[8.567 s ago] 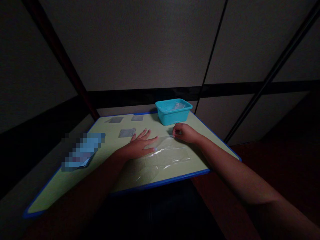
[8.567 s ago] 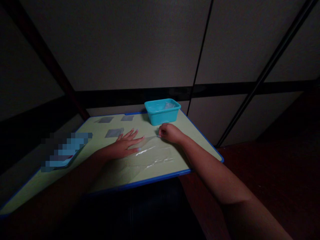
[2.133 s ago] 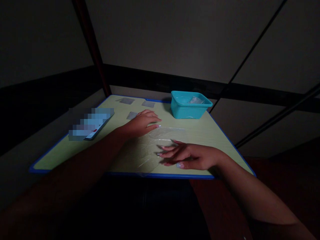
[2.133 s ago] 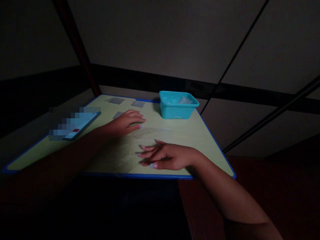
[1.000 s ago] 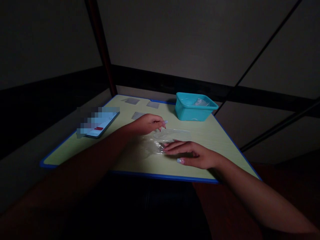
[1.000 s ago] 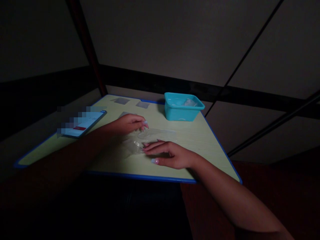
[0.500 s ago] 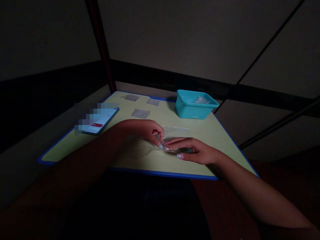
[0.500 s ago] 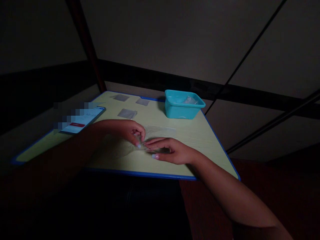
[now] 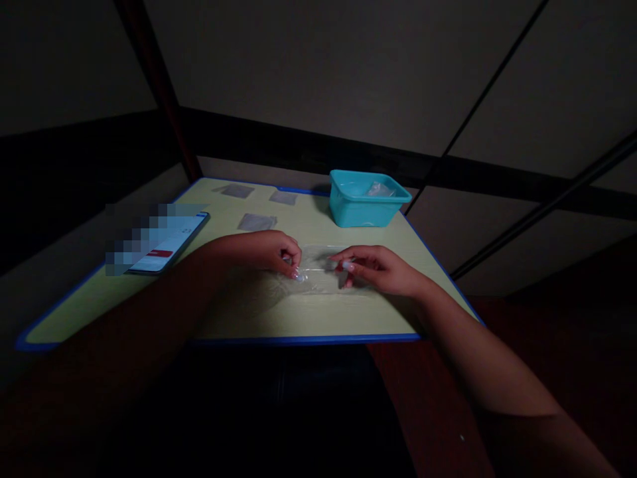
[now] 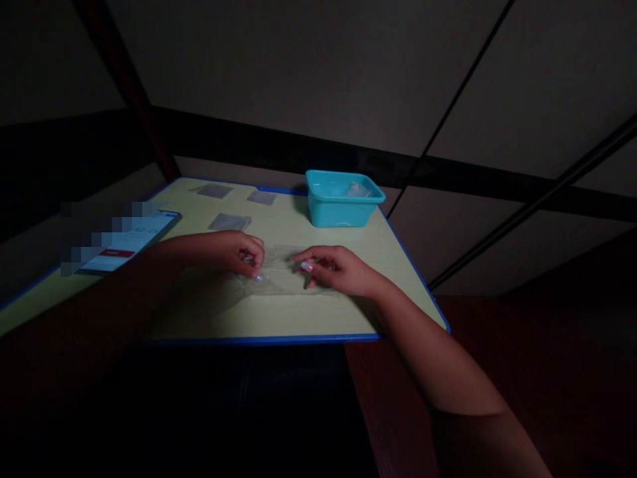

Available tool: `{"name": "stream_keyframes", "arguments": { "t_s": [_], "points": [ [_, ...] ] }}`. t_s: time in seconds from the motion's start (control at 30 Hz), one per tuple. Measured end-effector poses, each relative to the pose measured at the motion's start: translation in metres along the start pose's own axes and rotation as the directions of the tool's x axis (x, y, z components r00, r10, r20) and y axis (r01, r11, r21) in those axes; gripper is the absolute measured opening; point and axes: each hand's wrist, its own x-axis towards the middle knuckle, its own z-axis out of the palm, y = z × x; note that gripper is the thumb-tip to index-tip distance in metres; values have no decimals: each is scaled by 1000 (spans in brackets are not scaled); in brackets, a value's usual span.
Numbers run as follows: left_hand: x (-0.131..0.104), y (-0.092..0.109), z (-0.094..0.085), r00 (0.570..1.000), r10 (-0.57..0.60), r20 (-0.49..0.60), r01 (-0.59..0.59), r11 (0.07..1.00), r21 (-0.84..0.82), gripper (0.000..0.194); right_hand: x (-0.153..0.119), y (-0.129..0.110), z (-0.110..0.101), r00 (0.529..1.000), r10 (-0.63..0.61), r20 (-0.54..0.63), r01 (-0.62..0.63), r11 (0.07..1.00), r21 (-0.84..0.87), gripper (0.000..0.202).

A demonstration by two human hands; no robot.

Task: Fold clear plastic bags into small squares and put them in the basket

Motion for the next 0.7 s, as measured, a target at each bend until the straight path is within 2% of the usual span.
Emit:
{"name": "stream_keyframes", "arguments": {
  "t_s": [0.1, 0.17, 0.33, 0.53, 0.7],
  "points": [
    [0, -4, -1, 1000, -29, -11, 29, 999, 14, 18, 0, 0, -7, 999, 9, -51, -17, 987, -161, 27],
    [0, -6, -1, 999, -43, -16, 43, 999, 15, 19, 0, -1, -10, 1000, 18, -25, -23, 971, -237, 25],
    [1, -13, 0, 998, -42, -36, 42, 999, 16, 21, -1, -1, -13, 986, 102, 133, -61, 957, -285, 29],
    [3, -16, 2, 996, -42, -76, 41, 999, -15, 22, -1, 2, -16, 973, 167, 157, -103, 930, -353, 13],
    [2, -10, 3, 995, -77, -69, 74, 997, -36, 23, -3, 0, -21, 967, 176, 185, -96, 922, -375, 12]
  ]
}}
